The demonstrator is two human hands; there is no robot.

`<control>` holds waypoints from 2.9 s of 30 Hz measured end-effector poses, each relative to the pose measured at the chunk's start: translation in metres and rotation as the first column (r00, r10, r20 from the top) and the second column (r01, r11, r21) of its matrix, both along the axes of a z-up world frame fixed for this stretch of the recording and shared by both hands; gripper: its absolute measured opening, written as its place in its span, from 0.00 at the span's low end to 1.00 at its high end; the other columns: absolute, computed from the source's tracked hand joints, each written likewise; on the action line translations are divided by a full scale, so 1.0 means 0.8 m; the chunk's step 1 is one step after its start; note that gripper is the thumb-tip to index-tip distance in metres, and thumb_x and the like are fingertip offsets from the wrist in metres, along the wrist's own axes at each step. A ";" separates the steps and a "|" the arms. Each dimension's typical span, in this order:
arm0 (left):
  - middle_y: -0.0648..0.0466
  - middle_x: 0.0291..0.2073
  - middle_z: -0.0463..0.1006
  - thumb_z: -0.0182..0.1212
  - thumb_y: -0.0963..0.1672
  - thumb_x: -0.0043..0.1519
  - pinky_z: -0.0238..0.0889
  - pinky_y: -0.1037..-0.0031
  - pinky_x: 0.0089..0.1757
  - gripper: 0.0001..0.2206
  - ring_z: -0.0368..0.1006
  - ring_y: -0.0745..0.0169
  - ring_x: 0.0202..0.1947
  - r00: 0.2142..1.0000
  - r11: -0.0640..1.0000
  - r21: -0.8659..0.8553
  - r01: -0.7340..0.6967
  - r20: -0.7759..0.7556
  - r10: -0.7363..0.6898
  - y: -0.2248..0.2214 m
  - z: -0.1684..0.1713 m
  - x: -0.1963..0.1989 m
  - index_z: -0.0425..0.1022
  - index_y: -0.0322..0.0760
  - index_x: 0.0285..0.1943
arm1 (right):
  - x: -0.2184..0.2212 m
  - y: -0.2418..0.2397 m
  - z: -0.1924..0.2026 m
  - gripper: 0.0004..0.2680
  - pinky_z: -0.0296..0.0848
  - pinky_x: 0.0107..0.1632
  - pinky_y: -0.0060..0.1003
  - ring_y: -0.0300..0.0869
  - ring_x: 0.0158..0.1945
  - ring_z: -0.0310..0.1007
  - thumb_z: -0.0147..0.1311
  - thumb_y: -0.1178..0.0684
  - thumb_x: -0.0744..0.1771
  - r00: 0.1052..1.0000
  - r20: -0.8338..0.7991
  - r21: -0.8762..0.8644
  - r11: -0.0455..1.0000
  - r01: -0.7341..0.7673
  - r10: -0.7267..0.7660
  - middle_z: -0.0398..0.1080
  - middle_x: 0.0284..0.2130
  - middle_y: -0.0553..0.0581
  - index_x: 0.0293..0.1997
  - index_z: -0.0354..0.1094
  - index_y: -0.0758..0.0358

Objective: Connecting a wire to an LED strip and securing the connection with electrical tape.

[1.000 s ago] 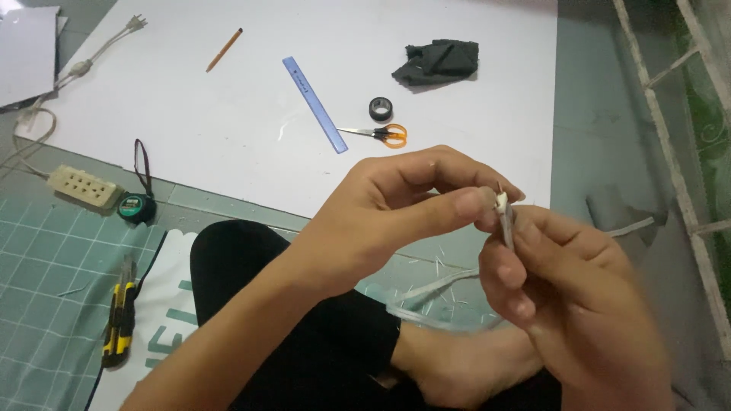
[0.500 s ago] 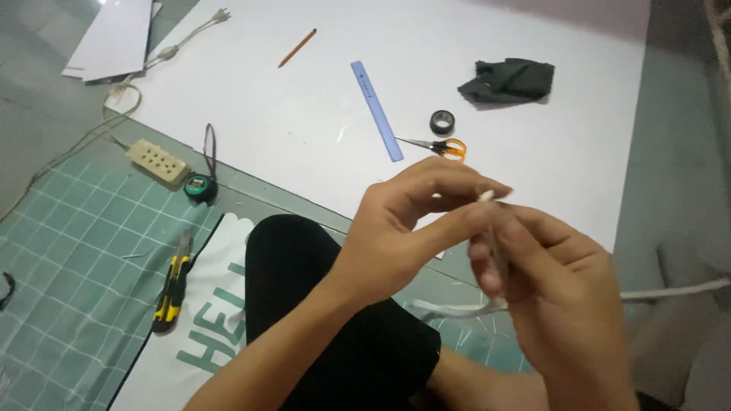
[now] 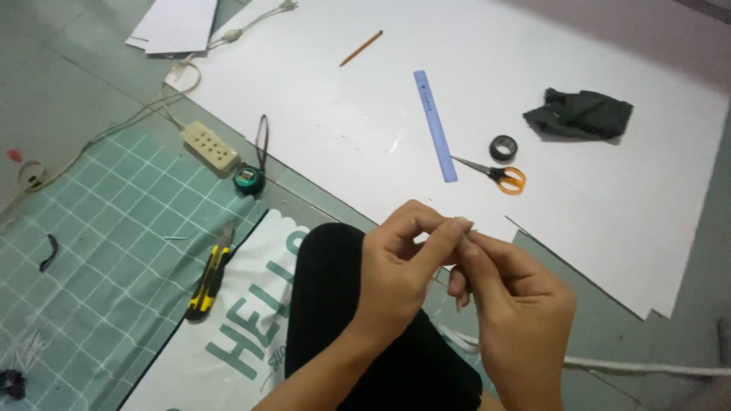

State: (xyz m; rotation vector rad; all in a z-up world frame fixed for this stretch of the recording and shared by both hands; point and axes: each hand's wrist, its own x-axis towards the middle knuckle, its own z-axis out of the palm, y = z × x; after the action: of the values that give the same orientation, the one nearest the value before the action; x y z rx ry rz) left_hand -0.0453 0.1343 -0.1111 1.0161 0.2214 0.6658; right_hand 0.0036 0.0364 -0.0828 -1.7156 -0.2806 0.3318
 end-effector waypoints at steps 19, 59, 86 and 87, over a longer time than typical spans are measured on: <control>0.48 0.29 0.78 0.63 0.40 0.62 0.73 0.78 0.32 0.06 0.73 0.66 0.26 0.983 0.997 0.012 -0.076 -0.165 0.077 0.017 -0.003 -0.001 0.77 0.27 0.37 | -0.006 0.021 -0.012 0.06 0.72 0.27 0.29 0.39 0.25 0.71 0.53 0.68 0.67 0.984 0.172 0.030 0.999 -0.043 0.037 0.74 0.23 0.62 0.45 0.75 0.79; 0.54 0.28 0.79 0.66 0.48 0.62 0.77 0.65 0.42 0.12 0.76 0.64 0.30 0.914 0.876 -0.376 -0.303 -0.375 0.155 0.150 -0.221 0.255 0.79 0.36 0.45 | 0.440 0.085 -0.336 0.05 0.75 0.46 0.42 0.52 0.42 0.80 0.65 0.61 0.65 0.908 0.407 -0.468 0.877 0.111 0.102 0.79 0.33 0.61 0.42 0.79 0.61; 0.50 0.58 0.77 0.74 0.41 0.51 0.64 0.84 0.29 0.31 0.68 0.74 0.30 0.832 0.821 0.159 0.548 -0.209 -0.515 -0.115 -0.139 0.187 0.72 0.37 0.66 | 0.153 -0.237 -0.176 0.23 0.80 0.52 0.42 0.49 0.48 0.78 0.59 0.71 0.60 0.955 -0.090 0.119 0.949 0.293 -0.283 0.76 0.45 0.66 0.62 0.66 0.71; 0.51 0.59 0.76 0.71 0.40 0.50 0.62 0.82 0.33 0.32 0.66 0.71 0.33 0.780 0.754 0.211 0.622 -0.250 -0.573 -0.133 -0.137 0.175 0.69 0.35 0.68 | 0.134 -0.252 -0.183 0.24 0.80 0.52 0.39 0.47 0.47 0.78 0.59 0.72 0.59 0.928 -0.166 0.094 0.932 0.351 -0.333 0.75 0.47 0.64 0.63 0.65 0.68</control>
State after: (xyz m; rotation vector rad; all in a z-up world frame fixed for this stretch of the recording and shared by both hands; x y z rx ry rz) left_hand 0.0948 0.0275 -0.2211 1.3388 -0.0660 0.0091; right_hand 0.1107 -0.1656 -0.2290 -1.5749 0.1078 0.1774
